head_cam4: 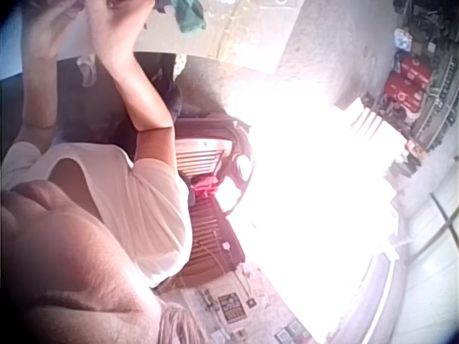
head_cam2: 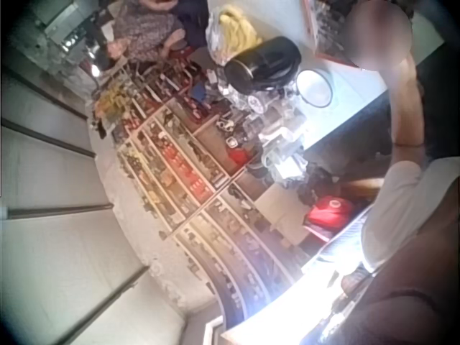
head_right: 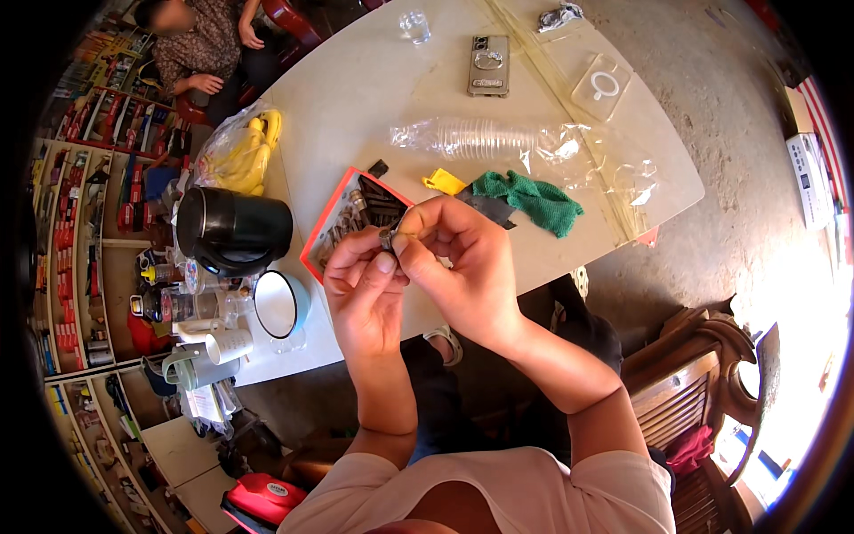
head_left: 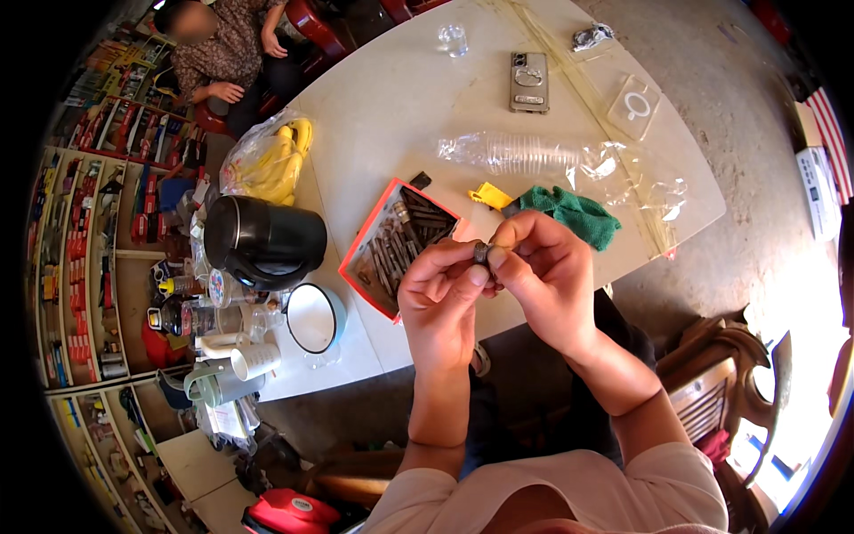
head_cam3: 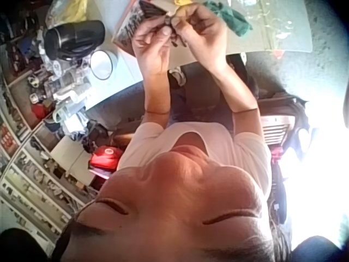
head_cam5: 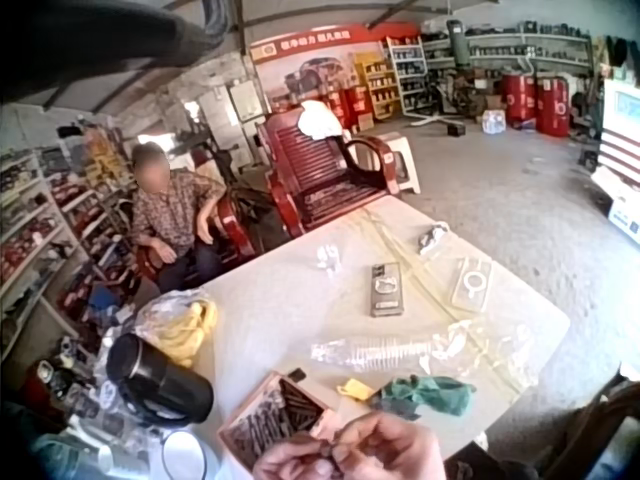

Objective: The person works on a table to assemble or repair small metal components, using a utility knife to trim or scrape material from the items.

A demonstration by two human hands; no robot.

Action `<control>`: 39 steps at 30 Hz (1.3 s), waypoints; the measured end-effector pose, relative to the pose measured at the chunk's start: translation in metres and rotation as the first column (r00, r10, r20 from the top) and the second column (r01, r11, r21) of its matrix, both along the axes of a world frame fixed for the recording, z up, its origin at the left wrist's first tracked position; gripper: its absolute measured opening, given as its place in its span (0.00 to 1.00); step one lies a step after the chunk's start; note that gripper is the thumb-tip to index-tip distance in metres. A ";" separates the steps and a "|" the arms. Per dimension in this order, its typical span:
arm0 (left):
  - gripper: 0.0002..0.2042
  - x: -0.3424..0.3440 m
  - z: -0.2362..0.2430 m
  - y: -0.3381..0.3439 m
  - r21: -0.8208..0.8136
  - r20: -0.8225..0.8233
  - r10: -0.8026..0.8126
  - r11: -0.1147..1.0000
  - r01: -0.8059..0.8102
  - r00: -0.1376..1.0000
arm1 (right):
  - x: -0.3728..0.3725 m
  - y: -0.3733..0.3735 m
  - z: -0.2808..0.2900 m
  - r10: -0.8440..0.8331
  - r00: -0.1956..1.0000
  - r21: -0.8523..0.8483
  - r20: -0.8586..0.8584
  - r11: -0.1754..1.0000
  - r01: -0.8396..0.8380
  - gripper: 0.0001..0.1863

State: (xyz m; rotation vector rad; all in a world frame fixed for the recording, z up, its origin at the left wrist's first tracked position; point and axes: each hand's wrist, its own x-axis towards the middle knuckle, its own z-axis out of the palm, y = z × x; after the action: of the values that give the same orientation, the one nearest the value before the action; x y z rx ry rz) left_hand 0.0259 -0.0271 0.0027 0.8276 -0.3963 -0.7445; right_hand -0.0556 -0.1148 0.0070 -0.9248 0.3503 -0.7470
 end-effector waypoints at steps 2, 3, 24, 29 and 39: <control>0.09 -0.001 0.000 0.000 0.000 0.003 0.006 1.000 -0.006 1.000 | 0.000 0.002 -0.002 0.001 1.000 0.004 -0.010 1.000 -0.001 0.03; 0.09 -0.001 -0.001 0.000 0.003 0.021 0.006 1.000 -0.006 1.000 | 0.000 0.001 -0.001 0.008 1.000 -0.001 -0.002 1.000 -0.008 0.03; 0.12 0.001 -0.005 -0.002 -0.175 -0.269 -0.211 0.970 0.168 0.940 | -0.002 -0.003 0.002 0.019 0.997 0.089 0.079 0.996 -0.026 0.02; 0.12 0.001 -0.004 -0.002 -0.162 -0.277 -0.218 0.971 0.178 0.936 | -0.001 0.000 0.001 0.003 0.998 0.127 0.059 0.992 -0.010 0.03; 0.11 0.003 -0.007 -0.002 -0.087 -0.303 -0.169 0.985 0.149 0.938 | 0.002 0.000 -0.002 -0.021 0.999 0.100 0.024 0.995 0.019 0.03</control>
State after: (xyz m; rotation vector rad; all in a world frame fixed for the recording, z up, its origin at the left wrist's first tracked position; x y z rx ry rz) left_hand 0.0287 -0.0293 -0.0044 0.6106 -0.2045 -0.9921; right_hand -0.0539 -0.1152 0.0045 -0.8182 0.3718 -0.7522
